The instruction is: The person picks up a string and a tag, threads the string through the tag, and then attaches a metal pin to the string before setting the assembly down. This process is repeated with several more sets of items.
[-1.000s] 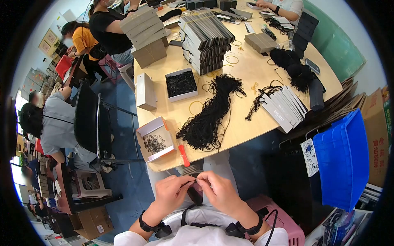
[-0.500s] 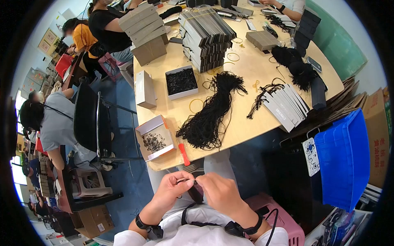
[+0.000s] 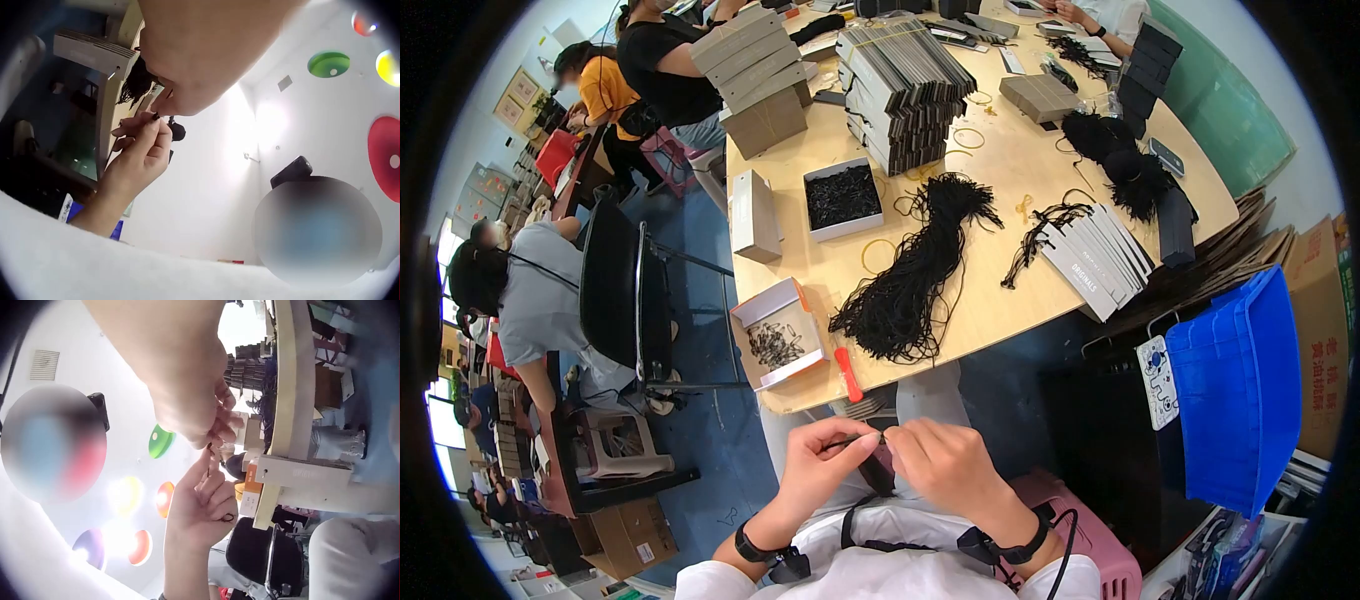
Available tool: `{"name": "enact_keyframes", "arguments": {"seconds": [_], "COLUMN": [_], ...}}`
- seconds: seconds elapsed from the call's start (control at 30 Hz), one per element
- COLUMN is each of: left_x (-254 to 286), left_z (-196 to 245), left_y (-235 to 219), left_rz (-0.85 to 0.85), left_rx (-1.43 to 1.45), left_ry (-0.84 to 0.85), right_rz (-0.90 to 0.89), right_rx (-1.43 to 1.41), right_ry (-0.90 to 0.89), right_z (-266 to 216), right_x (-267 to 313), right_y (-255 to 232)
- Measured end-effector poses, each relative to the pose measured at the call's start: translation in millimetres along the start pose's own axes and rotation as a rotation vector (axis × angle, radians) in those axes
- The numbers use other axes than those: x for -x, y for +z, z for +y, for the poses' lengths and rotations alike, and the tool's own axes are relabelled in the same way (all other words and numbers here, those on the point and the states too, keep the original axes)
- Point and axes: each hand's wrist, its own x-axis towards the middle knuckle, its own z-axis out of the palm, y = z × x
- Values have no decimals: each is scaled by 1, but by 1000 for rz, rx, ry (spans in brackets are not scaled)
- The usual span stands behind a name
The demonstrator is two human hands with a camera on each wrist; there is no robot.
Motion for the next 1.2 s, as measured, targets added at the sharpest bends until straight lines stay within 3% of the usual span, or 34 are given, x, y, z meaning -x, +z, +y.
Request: {"name": "enact_keyframes", "arguments": {"seconds": [0.07,0.3,0.4,0.47,0.57,0.7,0.77,0.87,1.0,1.1,1.17,1.2], "left_x": [2,1,1,0,-1,-2,4,9,19,18,15,15], "left_z": [0,-12,-12,-12,-15,-20,-9,-7,-7,-20,-33,-36], "left_y": [3,-1,-2,-1,-5,-1,-3,-11,-8,-23,-30,-31], "left_rz": [65,37,16,-1,-89,-15,3,-38,-20,-127,-186,-187], "left_rx": [-221,-95,-40,10,-34,31,-87,-31,-23,-97,-206,-203], "left_ry": [145,110,83,59,16,48,92,87,125,125,172,170], "right_rz": [-30,5,-2,-13,34,109,1,-132,-132,-181,-221,-223], "right_rx": [14,-41,-192,-552,-576,-531,-546,-511,-530,-624,-835,-834], "right_ry": [-31,-17,32,272,263,249,273,273,203,201,388,390], "right_z": [1,5,5,-3,-4,3,2,9,8,8,8,8], "right_x": [-1,6,9,4,8,15,12,16,20,23,30,33], "right_y": [-1,3,3,-1,12,18,9,-2,-6,-9,-11,-12]}}
